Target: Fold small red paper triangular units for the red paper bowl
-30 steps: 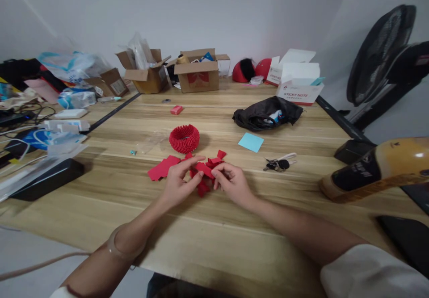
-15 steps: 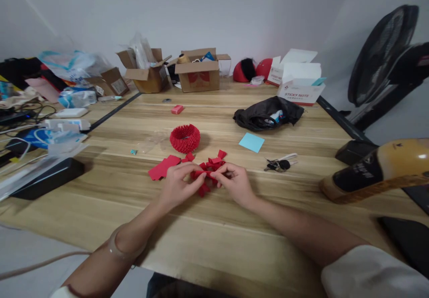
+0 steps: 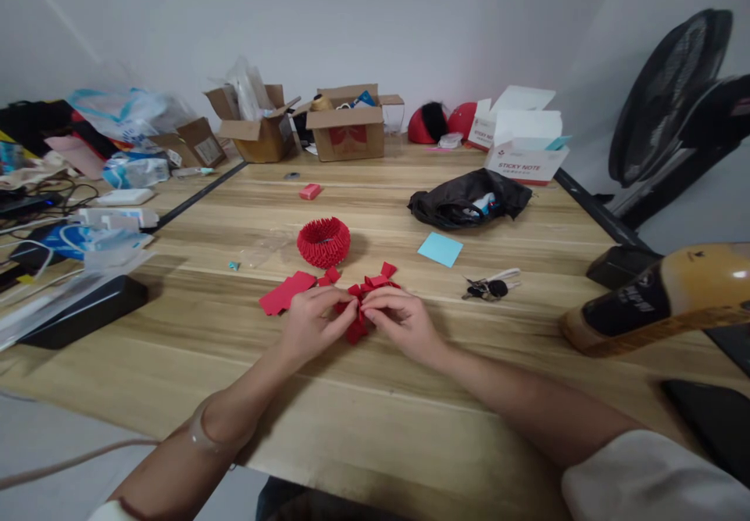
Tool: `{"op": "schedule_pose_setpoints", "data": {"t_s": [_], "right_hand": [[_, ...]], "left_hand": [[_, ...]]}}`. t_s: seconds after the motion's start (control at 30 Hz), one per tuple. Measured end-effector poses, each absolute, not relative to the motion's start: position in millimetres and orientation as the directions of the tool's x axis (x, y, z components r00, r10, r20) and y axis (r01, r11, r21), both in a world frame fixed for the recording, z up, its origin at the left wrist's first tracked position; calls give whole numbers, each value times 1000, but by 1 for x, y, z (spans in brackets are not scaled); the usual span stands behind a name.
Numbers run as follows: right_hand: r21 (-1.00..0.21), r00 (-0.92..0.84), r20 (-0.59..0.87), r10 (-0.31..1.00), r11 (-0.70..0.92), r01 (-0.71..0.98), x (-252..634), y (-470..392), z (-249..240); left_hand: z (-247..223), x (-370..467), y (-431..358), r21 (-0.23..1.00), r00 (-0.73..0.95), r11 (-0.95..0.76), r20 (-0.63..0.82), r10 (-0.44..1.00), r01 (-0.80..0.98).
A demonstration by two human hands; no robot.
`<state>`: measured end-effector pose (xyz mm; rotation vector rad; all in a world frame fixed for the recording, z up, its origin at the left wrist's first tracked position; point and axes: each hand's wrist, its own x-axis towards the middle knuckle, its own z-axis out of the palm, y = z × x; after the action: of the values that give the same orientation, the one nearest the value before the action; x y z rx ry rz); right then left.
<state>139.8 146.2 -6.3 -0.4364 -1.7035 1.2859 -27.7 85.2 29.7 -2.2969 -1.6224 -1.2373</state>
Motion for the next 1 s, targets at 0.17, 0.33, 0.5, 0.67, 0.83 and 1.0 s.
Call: {"op": "schedule_pose_setpoints", "data": {"t_s": [0.17, 0.33, 0.5, 0.67, 0.83, 1.0], "right_hand": [[-946, -551, 298, 779, 165, -277, 138, 147, -12], [-953, -559, 218, 800, 52, -297, 137, 147, -13], [-953, -593, 150, 791, -43, -299, 137, 148, -12], [-957, -626, 117, 771, -81, -278, 139, 150, -11], [-953, -619, 104, 779, -99, -286, 138, 152, -12], [-943, -616, 89, 783, -132, -305, 138, 151, -11]], "left_hand": [[32, -26, 86, 311, 202, -513, 665, 719, 800], [30, -27, 86, 325, 208, -518, 654, 727, 791], [29, -27, 85, 343, 146, -476, 667, 731, 810], [31, -27, 84, 361, 130, -456, 651, 748, 813], [30, -28, 85, 386, 126, -464, 645, 754, 797], [31, -27, 85, 412, 139, -477, 626, 767, 777]]}}
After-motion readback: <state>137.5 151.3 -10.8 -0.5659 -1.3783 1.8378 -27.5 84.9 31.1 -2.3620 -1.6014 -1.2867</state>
